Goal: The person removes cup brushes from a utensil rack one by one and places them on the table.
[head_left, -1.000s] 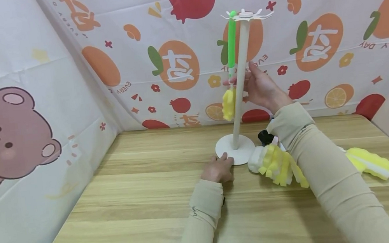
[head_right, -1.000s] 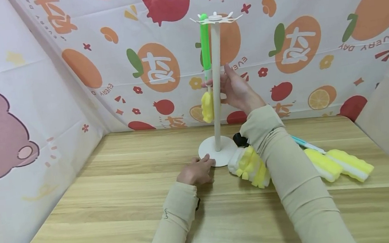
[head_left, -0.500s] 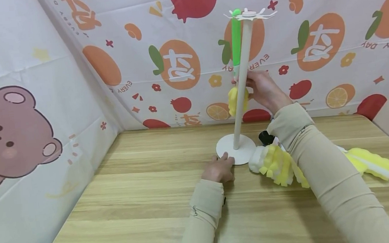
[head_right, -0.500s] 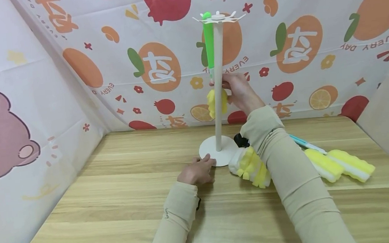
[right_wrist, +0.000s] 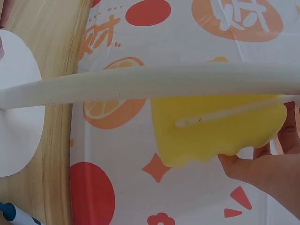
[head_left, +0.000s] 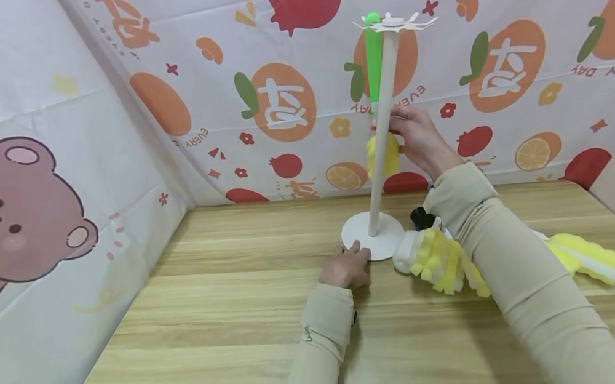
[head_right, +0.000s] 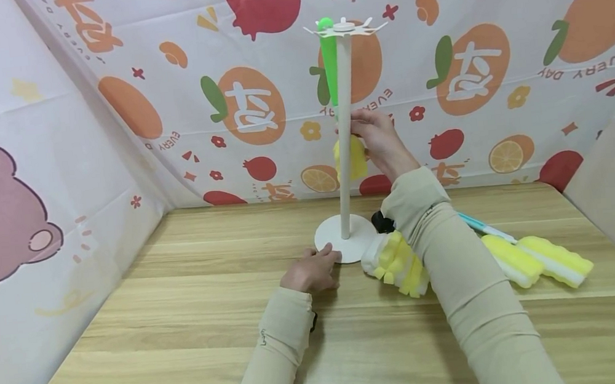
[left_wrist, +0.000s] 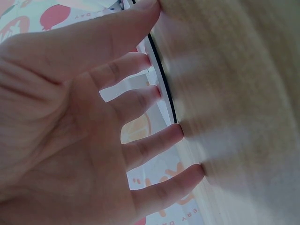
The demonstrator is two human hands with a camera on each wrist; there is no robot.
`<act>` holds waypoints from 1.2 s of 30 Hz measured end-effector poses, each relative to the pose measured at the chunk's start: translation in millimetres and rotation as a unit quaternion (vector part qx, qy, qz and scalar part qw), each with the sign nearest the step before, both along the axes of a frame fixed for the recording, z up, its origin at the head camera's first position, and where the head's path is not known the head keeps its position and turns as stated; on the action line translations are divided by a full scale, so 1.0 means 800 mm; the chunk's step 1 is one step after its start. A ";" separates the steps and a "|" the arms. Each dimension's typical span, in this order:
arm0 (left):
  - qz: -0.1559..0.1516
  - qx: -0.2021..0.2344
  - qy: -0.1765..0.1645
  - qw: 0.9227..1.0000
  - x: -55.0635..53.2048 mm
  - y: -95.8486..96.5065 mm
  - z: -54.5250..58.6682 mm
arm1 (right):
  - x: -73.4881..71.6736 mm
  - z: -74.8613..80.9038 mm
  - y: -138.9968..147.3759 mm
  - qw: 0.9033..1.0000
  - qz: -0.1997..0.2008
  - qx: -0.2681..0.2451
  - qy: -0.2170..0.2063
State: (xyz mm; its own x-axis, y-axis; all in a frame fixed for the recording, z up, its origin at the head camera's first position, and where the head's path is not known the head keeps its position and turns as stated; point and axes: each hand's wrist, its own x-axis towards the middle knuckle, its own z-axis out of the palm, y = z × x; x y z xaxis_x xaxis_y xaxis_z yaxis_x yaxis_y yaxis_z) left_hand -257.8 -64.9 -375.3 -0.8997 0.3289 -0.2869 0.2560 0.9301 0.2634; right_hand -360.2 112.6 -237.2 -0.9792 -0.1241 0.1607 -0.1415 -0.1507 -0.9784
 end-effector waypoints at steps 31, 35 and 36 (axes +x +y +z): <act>-0.003 -0.007 0.003 1.000 0.000 -0.001 -0.001 | 0.015 0.015 0.006 0.977 -0.153 0.146 -0.020; -0.006 -0.008 0.007 1.000 0.001 -0.001 -0.001 | 0.018 0.012 0.008 0.973 -0.165 0.163 -0.018; -0.006 -0.008 0.008 1.000 0.001 -0.001 -0.001 | 0.019 0.011 0.009 0.972 -0.167 0.166 -0.020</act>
